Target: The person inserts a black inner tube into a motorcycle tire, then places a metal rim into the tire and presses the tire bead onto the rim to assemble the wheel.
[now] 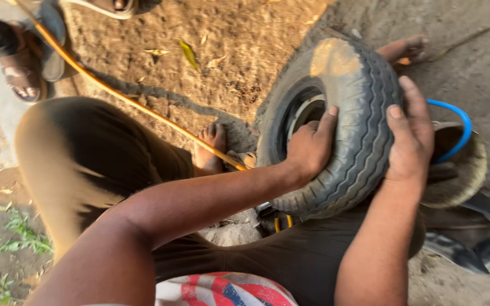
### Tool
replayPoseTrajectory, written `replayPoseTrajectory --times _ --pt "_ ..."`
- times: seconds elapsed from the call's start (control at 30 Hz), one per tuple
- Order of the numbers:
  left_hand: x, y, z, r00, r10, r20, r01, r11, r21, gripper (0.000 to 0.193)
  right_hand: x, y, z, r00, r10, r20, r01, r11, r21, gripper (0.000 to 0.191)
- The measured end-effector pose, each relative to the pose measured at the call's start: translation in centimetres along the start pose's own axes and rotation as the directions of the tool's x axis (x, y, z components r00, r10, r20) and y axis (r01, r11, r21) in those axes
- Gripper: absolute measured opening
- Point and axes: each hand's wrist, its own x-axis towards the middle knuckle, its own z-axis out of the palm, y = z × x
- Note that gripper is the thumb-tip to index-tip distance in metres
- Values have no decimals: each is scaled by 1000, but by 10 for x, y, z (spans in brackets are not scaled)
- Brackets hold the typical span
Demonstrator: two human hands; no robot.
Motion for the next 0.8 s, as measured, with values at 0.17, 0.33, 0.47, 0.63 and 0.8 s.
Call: replayPoseTrajectory --times 0.17,0.33,0.47,0.63,0.8 --pt "0 6 -4 996 -66 54 76 971 -225 90 1 -1 3 1000 -21 -11 22 999 33 69" --pt "-4 4 3 989 -146 -6 140 955 -260 93 -11 -14 8 997 -79 -16 80 984 161 71" --pt "25 15 0 981 -166 97 188 931 -314 92 -14 -22 14 998 -59 -29 59 998 5 77" --pt "29 -5 -7 983 115 141 -94 984 -152 87 -3 -20 13 999 -27 -35 25 998 -57 80" --pt "3 -38 5 977 118 179 -82 977 -198 83 -9 -15 5 1000 -18 -11 17 990 -143 75"
